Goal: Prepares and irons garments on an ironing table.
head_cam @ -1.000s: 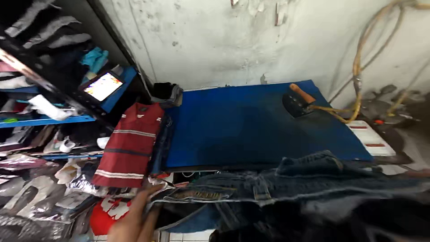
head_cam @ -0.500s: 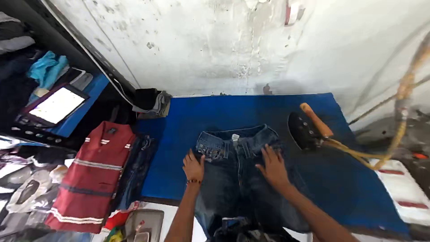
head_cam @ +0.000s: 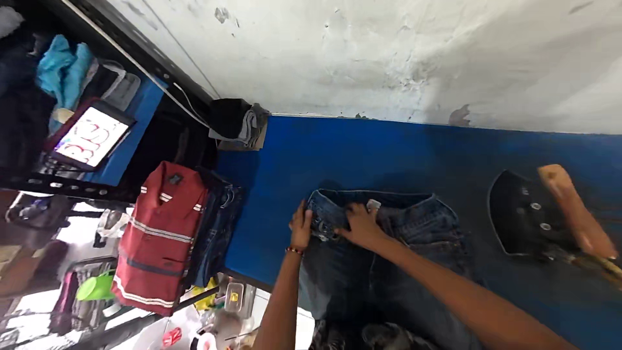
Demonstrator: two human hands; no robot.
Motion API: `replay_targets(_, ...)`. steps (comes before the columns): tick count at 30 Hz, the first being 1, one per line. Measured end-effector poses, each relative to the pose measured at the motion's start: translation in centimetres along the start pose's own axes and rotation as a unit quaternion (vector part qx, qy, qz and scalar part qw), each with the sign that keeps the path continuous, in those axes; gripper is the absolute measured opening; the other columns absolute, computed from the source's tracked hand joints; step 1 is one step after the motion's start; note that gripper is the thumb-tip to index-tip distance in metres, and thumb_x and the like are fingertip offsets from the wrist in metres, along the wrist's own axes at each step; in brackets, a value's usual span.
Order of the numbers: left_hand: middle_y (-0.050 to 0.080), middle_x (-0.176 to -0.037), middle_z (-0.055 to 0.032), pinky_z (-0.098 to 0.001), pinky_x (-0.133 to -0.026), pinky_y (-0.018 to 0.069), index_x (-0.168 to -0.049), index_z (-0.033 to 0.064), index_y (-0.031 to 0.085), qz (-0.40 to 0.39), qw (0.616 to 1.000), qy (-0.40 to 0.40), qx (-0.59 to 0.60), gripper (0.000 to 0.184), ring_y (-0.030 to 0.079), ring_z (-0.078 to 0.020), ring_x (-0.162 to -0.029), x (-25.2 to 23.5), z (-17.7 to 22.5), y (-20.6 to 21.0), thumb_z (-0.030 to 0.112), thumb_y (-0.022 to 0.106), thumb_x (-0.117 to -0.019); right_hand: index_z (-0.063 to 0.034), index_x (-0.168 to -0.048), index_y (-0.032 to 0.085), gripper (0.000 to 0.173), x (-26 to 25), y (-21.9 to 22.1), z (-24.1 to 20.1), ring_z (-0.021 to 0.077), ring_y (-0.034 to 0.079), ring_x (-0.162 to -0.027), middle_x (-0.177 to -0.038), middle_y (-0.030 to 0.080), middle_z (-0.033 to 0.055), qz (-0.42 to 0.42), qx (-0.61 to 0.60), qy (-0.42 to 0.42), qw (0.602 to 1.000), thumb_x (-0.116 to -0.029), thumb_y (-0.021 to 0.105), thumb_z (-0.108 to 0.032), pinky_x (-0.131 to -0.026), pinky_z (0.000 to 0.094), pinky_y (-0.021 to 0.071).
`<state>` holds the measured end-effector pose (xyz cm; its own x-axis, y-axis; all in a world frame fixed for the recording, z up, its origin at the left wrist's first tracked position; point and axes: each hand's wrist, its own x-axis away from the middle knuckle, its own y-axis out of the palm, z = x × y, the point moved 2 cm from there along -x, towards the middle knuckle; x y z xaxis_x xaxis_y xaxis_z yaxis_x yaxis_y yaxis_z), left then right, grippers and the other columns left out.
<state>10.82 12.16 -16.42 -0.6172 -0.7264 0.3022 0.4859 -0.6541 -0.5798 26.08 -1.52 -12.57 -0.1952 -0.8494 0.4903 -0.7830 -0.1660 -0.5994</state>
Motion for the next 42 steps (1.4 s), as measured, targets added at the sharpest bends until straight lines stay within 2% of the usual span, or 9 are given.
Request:
replay_targets(3, 0.062, -0.134, -0.0244, -0.0432, -0.109, 0.0452, -0.133, -0.0077, 0.060, -0.096, 0.993, 0.070, 0.027, 0.038, 0.060, -0.0286, -0.125, -2.4, 0.7, -2.2, 0.014, 0.059, -0.1016, 0.0133, -0.121, 0.060, 0.047, 3.3, 0.9, -5.0, 0.0511, 0.060, -0.117, -0.119, 0.063, 0.0347, -0.170, 0.025, -0.118, 0.978, -0.1024, 0.063, -0.030, -0.102, 0.0646, 0.0431)
replay_targets(7, 0.068, -0.101, -0.0125, -0.0220, -0.091, 0.0521, -0.103, -0.0123, 0.067, -0.079, 0.972, 0.168, 0.145, 0.021, 0.063, -0.0053, -0.095, -0.9, -0.2, -3.0, 0.001, 0.053, -0.0994, 0.0143, -0.097, 0.064, 0.054, 3.6, 0.0, -4.2, 0.0449, 0.065, -0.088, -0.087, 0.064, 0.0299, -0.264, -0.067, -0.145, 0.951, -0.1105, 0.045, -0.035, -0.082, 0.0613, 0.0486)
replay_targets(11, 0.068, -0.095, -0.0047, -0.0186, -0.086, 0.0541, -0.104, -0.0112, 0.062, 0.039, 0.962, 0.165, 0.216, 0.021, 0.064, 0.0004, -0.089, 0.7, 2.0, -3.1, 0.000, 0.044, -0.1017, 0.0090, -0.129, 0.062, 0.034, -1.5, 0.0, -2.5, 0.0434, 0.065, -0.115, -0.120, 0.067, 0.0308, -0.132, -0.164, -0.156, 0.965, -0.1075, 0.050, -0.014, -0.104, 0.0579, 0.0463)
replay_targets(15, 0.065, -0.086, -0.0026, -0.0151, -0.078, 0.0532, -0.100, -0.0091, 0.061, 0.158, 0.959, 0.118, 0.203, 0.018, 0.062, 0.0015, -0.080, 0.0, 4.1, -2.7, 0.000, 0.046, -0.1027, 0.0133, -0.136, 0.053, 0.037, 0.4, 2.2, -1.4, 0.0410, 0.054, -0.129, -0.136, 0.055, 0.0340, -0.293, -0.192, 0.081, 0.933, -0.1086, 0.044, -0.009, -0.111, 0.0549, 0.0385)
replay_targets(22, 0.068, -0.113, -0.0284, -0.0498, -0.102, 0.0491, -0.112, -0.0106, 0.066, 0.227, 0.974, -0.018, -0.022, 0.025, 0.065, -0.0390, -0.111, -6.0, 0.6, 1.2, 0.008, 0.051, -0.1051, 0.0025, -0.132, 0.055, 0.043, 2.3, 0.2, 2.5, 0.0103, 0.063, -0.103, -0.115, 0.064, 0.0099, -0.027, -0.416, 0.110, 0.902, -0.1116, 0.037, -0.031, -0.093, 0.0319, 0.0530)
replay_targets(25, 0.067, -0.118, -0.0261, -0.0520, -0.106, 0.0468, -0.114, -0.0065, 0.067, 0.215, 0.974, -0.025, -0.067, 0.021, 0.062, -0.0411, -0.118, -7.2, 0.6, 1.9, 0.007, 0.054, -0.1034, 0.0079, -0.117, 0.068, 0.040, 2.0, -3.7, 3.6, 0.0359, 0.067, -0.098, -0.102, 0.070, 0.0253, -0.017, -0.117, 0.043, 0.992, -0.1001, 0.067, -0.029, -0.091, 0.0543, 0.0514)
replay_targets(31, 0.066, -0.119, -0.0293, -0.0564, -0.100, 0.0482, -0.107, -0.0088, 0.067, 0.257, 0.935, 0.221, -0.100, 0.026, 0.062, -0.0456, -0.115, -2.7, 0.1, 0.9, 0.014, 0.057, -0.0986, 0.0031, -0.135, 0.060, 0.054, 2.1, -3.8, 9.2, 0.0450, 0.055, -0.130, -0.133, 0.061, 0.0279, -0.049, 0.026, 0.078, 0.995, -0.1056, 0.055, -0.043, -0.110, 0.0645, 0.0373)
replay_targets(36, 0.076, -0.101, -0.0132, -0.0456, -0.087, 0.0568, -0.097, 0.0055, 0.076, 0.031, 0.876, 0.456, -0.154, 0.024, 0.073, -0.0312, -0.098, 4.5, -0.1, 3.5, 0.025, 0.062, -0.0978, 0.0035, -0.141, 0.053, 0.078, 4.4, -5.6, 7.8, 0.0469, 0.047, -0.136, -0.146, 0.050, 0.0266, -0.161, 0.169, 0.144, 0.962, -0.0879, 0.079, -0.047, -0.108, 0.0652, 0.0375)
replay_targets(42, 0.063, -0.141, -0.0151, -0.0590, -0.105, 0.0440, -0.133, 0.0047, 0.067, -0.180, 0.899, 0.358, -0.174, 0.047, 0.059, -0.0355, -0.131, 4.3, 4.8, 8.9, 0.036, 0.064, -0.0977, 0.0051, -0.124, 0.066, 0.043, 6.8, -9.2, 6.7, 0.0460, 0.063, -0.110, -0.114, 0.067, 0.0282, -0.252, 0.173, 0.126, 0.944, -0.0898, 0.080, -0.016, -0.095, 0.0627, 0.0475)
